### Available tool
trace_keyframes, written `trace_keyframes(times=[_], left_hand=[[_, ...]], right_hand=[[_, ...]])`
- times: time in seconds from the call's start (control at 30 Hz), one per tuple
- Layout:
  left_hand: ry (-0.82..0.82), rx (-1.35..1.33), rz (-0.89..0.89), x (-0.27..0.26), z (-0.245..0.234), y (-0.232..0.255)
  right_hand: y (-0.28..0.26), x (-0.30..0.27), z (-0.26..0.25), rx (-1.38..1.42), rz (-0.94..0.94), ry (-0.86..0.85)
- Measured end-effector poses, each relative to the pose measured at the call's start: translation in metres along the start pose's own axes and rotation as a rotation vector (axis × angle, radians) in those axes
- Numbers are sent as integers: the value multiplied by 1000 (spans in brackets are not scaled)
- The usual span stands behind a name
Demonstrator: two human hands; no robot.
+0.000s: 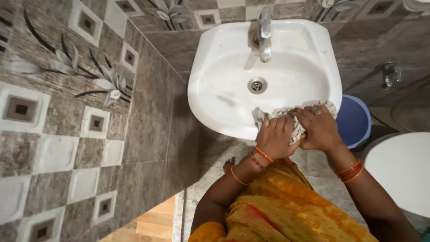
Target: The person is scrubbing the white ceramic sink and its faucet with a cloth.
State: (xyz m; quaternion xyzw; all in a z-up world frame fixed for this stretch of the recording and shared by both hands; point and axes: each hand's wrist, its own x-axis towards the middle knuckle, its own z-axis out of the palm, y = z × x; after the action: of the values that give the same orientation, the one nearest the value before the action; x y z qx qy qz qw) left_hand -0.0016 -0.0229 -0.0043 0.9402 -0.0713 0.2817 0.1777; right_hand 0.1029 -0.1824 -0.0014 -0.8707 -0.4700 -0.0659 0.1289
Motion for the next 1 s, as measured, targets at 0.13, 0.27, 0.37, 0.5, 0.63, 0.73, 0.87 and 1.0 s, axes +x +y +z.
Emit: trace_keyframes(times=[0.13, 0.27, 0.37, 0.5, 0.63, 0.73, 0.87, 1.0], left_hand=[[-150, -71, 22, -12, -15, -29], [-165, -120, 80, -24, -34, -67], [-125, -127, 143, -32, -54, -101], [-235, -150, 199, -33, -87, -160], [-319, -262, 294, -12, -113, -224], [-402, -284, 292, 0, -118, -245], [-299, -315, 295, -2, -118, -245], [-201, -293, 225, -10, -113, -235]], right_hand=[[-36, 12, -6, -10, 86, -53], [-78, 28, -2, -20, 147, -62], [-107, 46, 8, -17, 172, -161], [-145, 82, 23, -15, 109, -71], [-182, 130, 29, 58, 180, -372], [-194, 151, 35, 52, 205, -454], [-195, 146, 42, 47, 205, -337], [-192, 139, 50, 42, 211, -276]])
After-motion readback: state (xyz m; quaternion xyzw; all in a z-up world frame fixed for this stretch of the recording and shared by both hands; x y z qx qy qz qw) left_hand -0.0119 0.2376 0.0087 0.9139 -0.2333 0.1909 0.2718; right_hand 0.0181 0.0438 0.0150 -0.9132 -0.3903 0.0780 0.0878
